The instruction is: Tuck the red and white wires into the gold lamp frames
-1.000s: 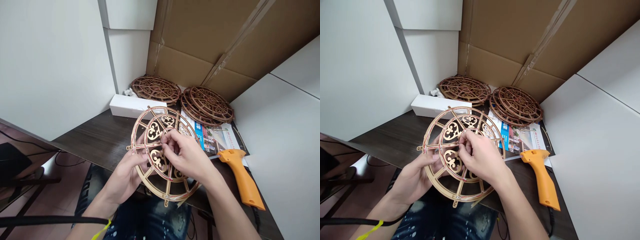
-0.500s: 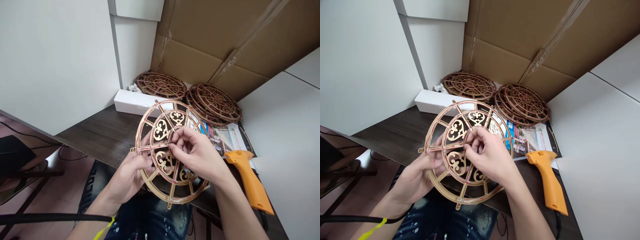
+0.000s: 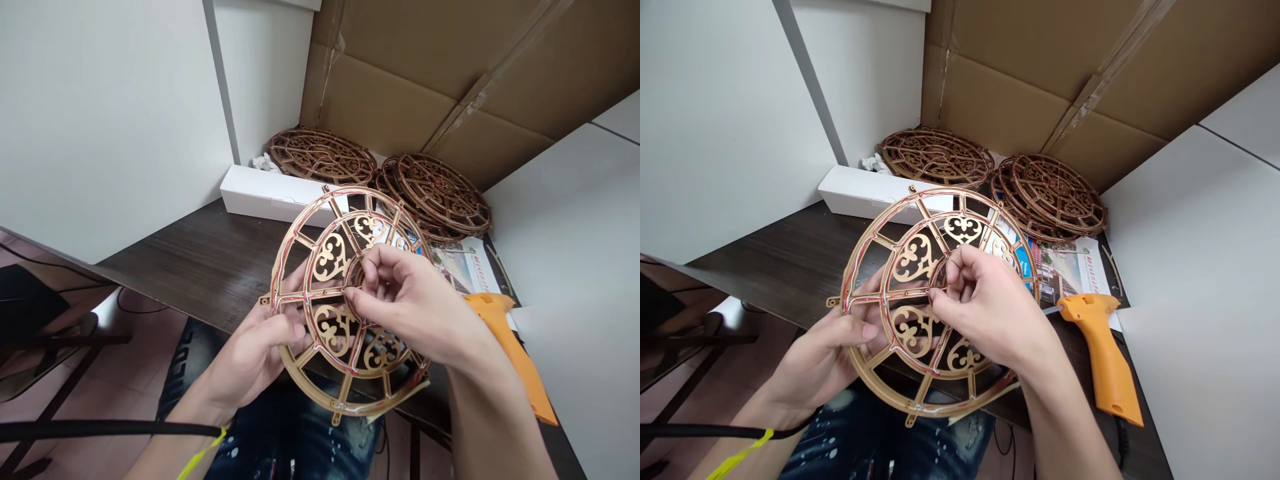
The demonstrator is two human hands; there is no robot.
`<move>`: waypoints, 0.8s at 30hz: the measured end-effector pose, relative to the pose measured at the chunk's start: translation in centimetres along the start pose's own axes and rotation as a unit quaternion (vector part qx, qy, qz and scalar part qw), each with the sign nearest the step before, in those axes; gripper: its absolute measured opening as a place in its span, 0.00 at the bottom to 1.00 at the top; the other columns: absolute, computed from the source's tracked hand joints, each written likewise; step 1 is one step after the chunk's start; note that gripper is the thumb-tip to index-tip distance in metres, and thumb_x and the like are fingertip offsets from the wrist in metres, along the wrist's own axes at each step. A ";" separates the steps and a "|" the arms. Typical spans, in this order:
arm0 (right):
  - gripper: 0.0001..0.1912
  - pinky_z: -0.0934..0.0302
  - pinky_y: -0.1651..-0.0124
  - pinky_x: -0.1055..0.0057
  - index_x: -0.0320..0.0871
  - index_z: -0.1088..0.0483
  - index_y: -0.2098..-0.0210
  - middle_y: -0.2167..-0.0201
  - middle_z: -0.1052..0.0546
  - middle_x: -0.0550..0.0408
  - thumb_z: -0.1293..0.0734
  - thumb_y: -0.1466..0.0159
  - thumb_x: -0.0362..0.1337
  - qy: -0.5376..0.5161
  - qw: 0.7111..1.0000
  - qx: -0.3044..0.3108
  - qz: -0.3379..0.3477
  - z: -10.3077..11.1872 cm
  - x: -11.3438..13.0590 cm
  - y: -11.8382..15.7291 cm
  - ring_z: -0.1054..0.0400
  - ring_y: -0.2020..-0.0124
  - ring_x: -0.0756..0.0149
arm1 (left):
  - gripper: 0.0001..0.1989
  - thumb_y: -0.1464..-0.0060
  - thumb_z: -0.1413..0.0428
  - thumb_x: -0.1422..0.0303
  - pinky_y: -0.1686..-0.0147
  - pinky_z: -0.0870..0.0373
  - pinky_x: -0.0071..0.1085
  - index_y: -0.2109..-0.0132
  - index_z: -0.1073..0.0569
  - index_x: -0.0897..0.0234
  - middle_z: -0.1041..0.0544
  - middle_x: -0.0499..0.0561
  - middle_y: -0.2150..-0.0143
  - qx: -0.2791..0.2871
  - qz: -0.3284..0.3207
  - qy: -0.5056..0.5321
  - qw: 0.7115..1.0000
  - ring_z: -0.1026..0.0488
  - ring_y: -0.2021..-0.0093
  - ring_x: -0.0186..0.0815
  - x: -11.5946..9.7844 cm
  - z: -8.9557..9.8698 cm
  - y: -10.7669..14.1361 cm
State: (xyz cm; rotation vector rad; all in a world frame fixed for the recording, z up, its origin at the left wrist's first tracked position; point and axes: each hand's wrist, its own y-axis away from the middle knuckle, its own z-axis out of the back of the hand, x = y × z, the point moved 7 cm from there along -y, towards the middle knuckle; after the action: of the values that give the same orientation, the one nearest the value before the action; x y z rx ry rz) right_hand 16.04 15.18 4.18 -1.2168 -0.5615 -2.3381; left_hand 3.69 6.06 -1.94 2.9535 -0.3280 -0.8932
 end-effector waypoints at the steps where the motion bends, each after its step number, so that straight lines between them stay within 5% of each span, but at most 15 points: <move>1: 0.14 0.46 0.78 0.74 0.47 0.41 0.72 0.79 0.35 0.65 0.29 0.42 0.35 0.002 1.000 0.005 -0.006 0.0 0.0 -0.1 0.43 0.78 0.74 | 0.46 0.45 0.43 0.79 0.61 0.24 0.19 0.24 0.46 0.47 0.15 0.46 0.48 0.000 0.003 0.001 1.000 0.20 0.61 0.30 0.0 0.0 0.0; 8: 0.17 0.51 0.79 0.72 0.47 0.44 0.74 0.80 0.39 0.64 0.29 0.44 0.34 0.092 0.994 0.050 -0.013 0.8 0.5 -0.8 0.46 0.79 0.73 | 0.44 0.44 0.42 0.79 0.63 0.25 0.18 0.25 0.43 0.46 0.15 0.45 0.50 0.005 0.009 0.003 1.000 0.23 0.67 0.27 0.1 -0.1 0.1; 13: 0.19 0.56 0.81 0.70 0.47 0.45 0.76 0.82 0.38 0.64 0.28 0.44 0.37 0.220 0.973 0.068 0.024 1.4 2.1 -1.2 0.49 0.80 0.73 | 0.44 0.46 0.43 0.80 0.70 0.28 0.17 0.26 0.41 0.48 0.15 0.42 0.64 0.001 0.009 0.011 1.000 0.26 0.73 0.26 0.2 0.1 0.2; 19: 0.20 0.56 0.80 0.69 0.47 0.39 0.79 0.85 0.36 0.65 0.23 0.48 0.37 0.378 0.917 0.022 0.128 1.8 5.4 -1.3 0.50 0.83 0.74 | 0.47 0.49 0.43 0.79 0.62 0.24 0.26 0.24 0.45 0.49 0.14 0.47 0.53 -0.015 0.022 -0.024 0.999 0.20 0.64 0.34 0.4 0.3 0.2; 24: 0.20 0.61 0.79 0.69 0.47 0.35 0.78 0.85 0.37 0.63 0.19 0.52 0.37 0.452 0.861 0.045 0.228 1.0 7.4 -1.4 0.54 0.83 0.74 | 0.47 0.50 0.43 0.78 0.63 0.25 0.25 0.24 0.43 0.50 0.14 0.47 0.57 -0.030 0.032 -0.029 0.999 0.22 0.69 0.31 0.1 0.0 0.2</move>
State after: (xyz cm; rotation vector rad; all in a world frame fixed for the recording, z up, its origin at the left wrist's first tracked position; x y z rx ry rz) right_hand 12.12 15.44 10.74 -0.0803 -0.0300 -2.1045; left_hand 3.72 5.81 -2.01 2.8509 -0.3878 -0.9636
